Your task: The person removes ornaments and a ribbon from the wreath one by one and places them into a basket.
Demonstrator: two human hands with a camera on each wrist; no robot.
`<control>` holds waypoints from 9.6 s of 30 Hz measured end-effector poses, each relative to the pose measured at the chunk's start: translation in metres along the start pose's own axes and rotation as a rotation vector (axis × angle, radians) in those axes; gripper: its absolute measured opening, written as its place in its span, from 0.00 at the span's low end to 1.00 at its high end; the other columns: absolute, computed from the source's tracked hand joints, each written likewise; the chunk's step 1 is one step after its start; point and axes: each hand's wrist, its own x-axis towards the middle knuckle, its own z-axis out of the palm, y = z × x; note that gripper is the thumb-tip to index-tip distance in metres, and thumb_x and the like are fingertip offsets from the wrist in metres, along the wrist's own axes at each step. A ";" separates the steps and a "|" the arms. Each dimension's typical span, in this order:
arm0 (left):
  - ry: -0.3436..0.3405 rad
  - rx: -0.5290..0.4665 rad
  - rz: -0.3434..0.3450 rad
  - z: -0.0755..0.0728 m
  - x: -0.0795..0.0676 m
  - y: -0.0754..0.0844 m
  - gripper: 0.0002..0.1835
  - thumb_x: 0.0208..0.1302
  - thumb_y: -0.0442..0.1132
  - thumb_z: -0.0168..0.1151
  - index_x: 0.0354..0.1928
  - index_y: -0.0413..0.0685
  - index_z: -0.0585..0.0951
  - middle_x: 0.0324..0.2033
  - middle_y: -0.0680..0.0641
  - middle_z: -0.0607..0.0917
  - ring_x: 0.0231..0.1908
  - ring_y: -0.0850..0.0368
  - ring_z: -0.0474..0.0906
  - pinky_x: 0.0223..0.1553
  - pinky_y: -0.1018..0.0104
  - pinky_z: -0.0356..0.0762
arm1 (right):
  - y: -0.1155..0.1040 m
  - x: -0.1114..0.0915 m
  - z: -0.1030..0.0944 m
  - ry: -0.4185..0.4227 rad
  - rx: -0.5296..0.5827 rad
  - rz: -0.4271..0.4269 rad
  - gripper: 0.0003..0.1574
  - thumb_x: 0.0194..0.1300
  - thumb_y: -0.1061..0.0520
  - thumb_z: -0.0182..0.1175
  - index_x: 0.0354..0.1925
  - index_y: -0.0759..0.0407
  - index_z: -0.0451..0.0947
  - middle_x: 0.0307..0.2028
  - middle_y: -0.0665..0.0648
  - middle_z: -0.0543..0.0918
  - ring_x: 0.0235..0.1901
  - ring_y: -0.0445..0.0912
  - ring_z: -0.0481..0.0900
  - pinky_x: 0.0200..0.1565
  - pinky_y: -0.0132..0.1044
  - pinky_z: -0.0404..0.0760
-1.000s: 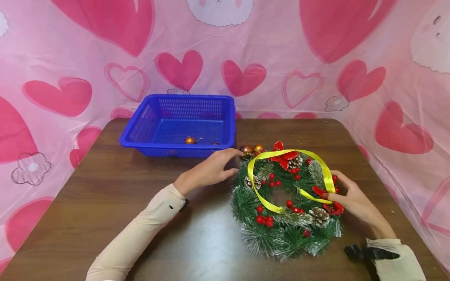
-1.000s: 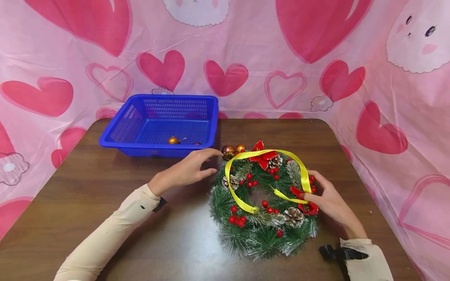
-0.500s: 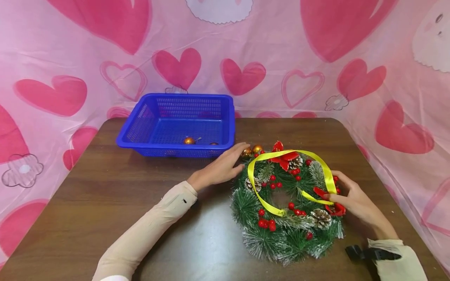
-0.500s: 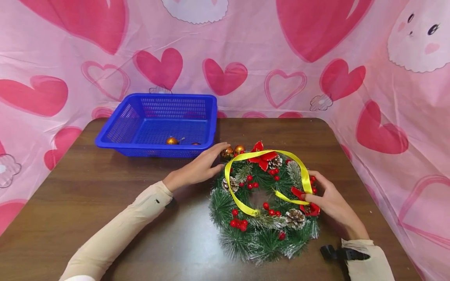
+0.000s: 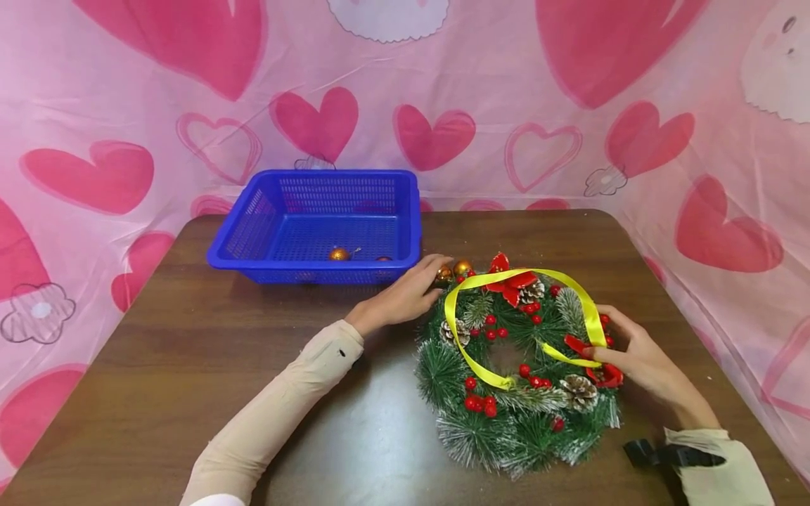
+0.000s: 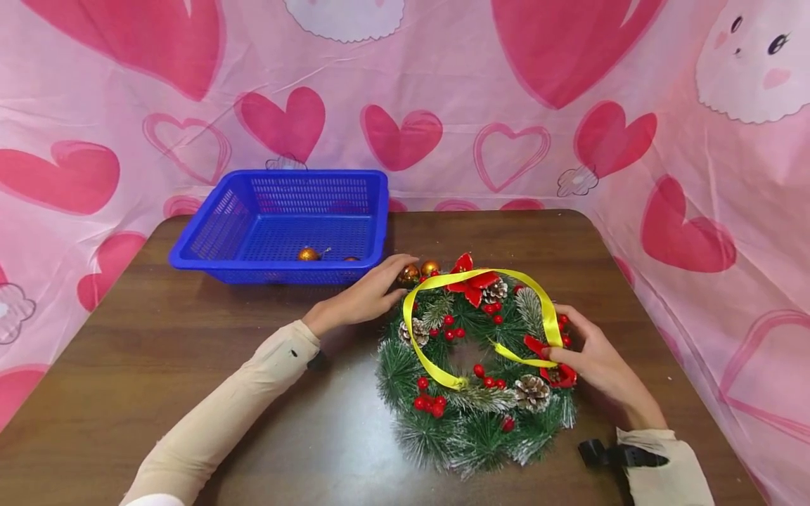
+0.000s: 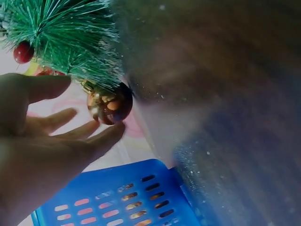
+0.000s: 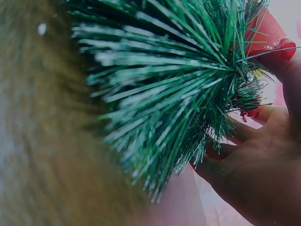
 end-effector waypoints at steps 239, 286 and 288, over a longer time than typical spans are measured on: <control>0.367 0.289 0.040 -0.117 -0.034 0.012 0.22 0.61 0.36 0.71 0.57 0.39 0.79 0.51 0.41 0.81 0.53 0.46 0.75 0.57 0.53 0.74 | -0.005 -0.003 0.000 -0.015 0.006 0.057 0.33 0.65 0.64 0.63 0.66 0.56 0.65 0.49 0.46 0.78 0.43 0.39 0.76 0.41 0.30 0.78; 0.357 0.226 -0.068 -0.120 -0.035 -0.037 0.18 0.59 0.32 0.70 0.52 0.38 0.80 0.42 0.39 0.81 0.42 0.46 0.78 0.47 0.50 0.76 | -0.003 -0.001 -0.001 -0.022 -0.024 0.063 0.34 0.65 0.63 0.63 0.67 0.56 0.65 0.51 0.46 0.77 0.45 0.39 0.74 0.42 0.30 0.77; 0.349 0.226 -0.071 -0.119 -0.035 -0.038 0.18 0.59 0.32 0.70 0.52 0.38 0.80 0.41 0.39 0.81 0.41 0.45 0.77 0.47 0.50 0.76 | -0.003 -0.001 -0.001 -0.022 -0.030 0.061 0.34 0.65 0.63 0.63 0.67 0.56 0.65 0.51 0.46 0.76 0.46 0.39 0.73 0.42 0.29 0.77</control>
